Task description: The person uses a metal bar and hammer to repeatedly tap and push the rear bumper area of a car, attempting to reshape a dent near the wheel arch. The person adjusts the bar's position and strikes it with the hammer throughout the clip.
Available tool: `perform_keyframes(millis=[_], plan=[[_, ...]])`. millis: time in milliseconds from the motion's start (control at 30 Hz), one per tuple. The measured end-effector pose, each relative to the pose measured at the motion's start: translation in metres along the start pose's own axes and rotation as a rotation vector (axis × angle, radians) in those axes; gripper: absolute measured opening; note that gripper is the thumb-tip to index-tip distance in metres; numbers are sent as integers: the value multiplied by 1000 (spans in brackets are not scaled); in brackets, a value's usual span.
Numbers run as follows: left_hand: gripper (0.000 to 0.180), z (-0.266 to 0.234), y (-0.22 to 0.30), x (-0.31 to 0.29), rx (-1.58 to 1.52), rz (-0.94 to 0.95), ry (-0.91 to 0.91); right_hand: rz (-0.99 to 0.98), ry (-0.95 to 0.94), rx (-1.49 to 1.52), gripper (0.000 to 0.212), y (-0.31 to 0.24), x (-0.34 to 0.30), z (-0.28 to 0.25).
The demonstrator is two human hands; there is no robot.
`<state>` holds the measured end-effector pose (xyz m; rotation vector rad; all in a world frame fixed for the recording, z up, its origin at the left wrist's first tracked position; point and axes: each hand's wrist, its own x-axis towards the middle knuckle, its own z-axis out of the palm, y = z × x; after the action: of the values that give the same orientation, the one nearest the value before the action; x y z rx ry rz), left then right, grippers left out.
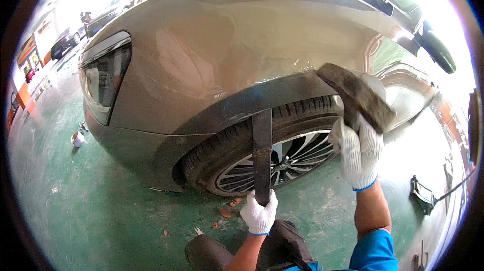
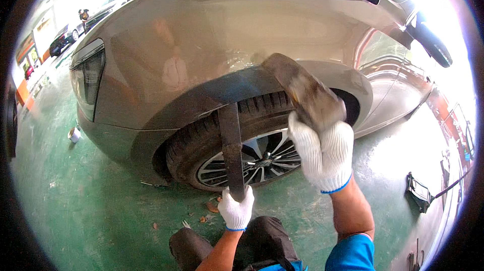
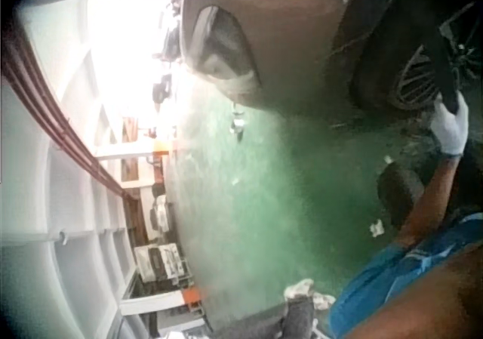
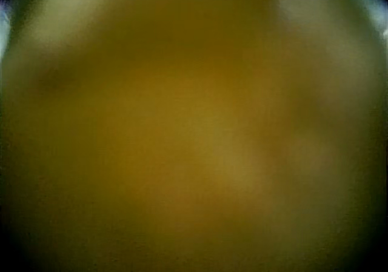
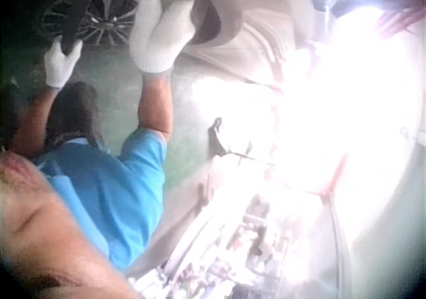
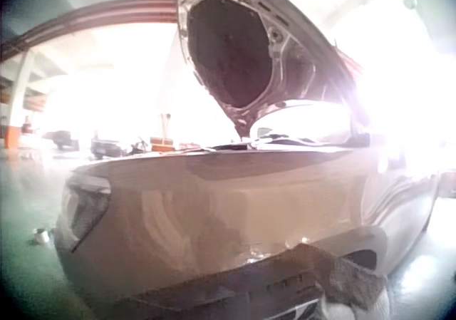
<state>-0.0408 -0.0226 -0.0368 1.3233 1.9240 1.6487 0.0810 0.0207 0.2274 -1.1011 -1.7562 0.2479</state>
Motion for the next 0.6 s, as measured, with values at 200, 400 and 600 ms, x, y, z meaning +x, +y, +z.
perform_keyframes(millis=[200, 400, 600], plan=[[29, 1, -3, 0, -60, 21, 27, -215, -93, -264, 25, -14, 19, -14], [28, 1, -3, 0, -63, 46, 25, -278, -56, -378, 18, -27, 29, -6], [30, 0, -4, 1, -42, -6, -11, -167, -122, -367, 18, -21, 35, -6]])
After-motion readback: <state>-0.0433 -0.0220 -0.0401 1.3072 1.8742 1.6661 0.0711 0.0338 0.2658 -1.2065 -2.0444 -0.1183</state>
